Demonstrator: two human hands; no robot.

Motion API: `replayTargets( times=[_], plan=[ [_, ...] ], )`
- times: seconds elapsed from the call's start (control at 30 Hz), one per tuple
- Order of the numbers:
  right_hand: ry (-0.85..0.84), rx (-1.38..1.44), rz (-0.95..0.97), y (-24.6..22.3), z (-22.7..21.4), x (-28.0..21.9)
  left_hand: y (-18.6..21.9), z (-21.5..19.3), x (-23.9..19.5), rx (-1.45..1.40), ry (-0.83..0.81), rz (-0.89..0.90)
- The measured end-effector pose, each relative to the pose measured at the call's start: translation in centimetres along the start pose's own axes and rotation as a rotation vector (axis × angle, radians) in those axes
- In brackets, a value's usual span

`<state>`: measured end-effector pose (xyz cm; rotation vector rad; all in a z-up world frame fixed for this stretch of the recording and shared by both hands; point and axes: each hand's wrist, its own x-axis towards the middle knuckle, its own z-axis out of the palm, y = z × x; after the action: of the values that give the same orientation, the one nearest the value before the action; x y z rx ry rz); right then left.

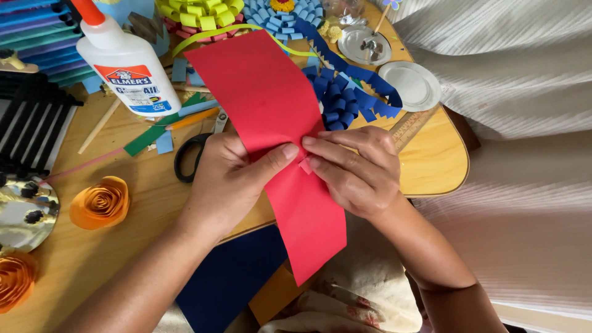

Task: Measuring, marking, and cutting a strip of red paper using a ruler, pencil, and scissors.

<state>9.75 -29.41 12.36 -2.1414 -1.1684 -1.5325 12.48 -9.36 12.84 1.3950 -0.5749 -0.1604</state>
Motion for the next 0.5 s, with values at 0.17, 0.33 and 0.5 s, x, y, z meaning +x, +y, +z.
replayTargets(
  times=[0.17,0.33,0.5],
  plan=[
    [-0.013,-0.026,-0.016,0.0,0.0,0.1,-0.1,0.0,0.0,-0.029,-0.008,-0.018],
    [-0.021,-0.068,-0.025,0.2,-0.1,0.1,0.4,-0.3,0.5,0.010,0.008,-0.033],
    [-0.022,-0.117,-0.065,1.2,-0.9,1.5,2.3,-0.7,2.3,0.245,-0.059,0.049]
  ],
)
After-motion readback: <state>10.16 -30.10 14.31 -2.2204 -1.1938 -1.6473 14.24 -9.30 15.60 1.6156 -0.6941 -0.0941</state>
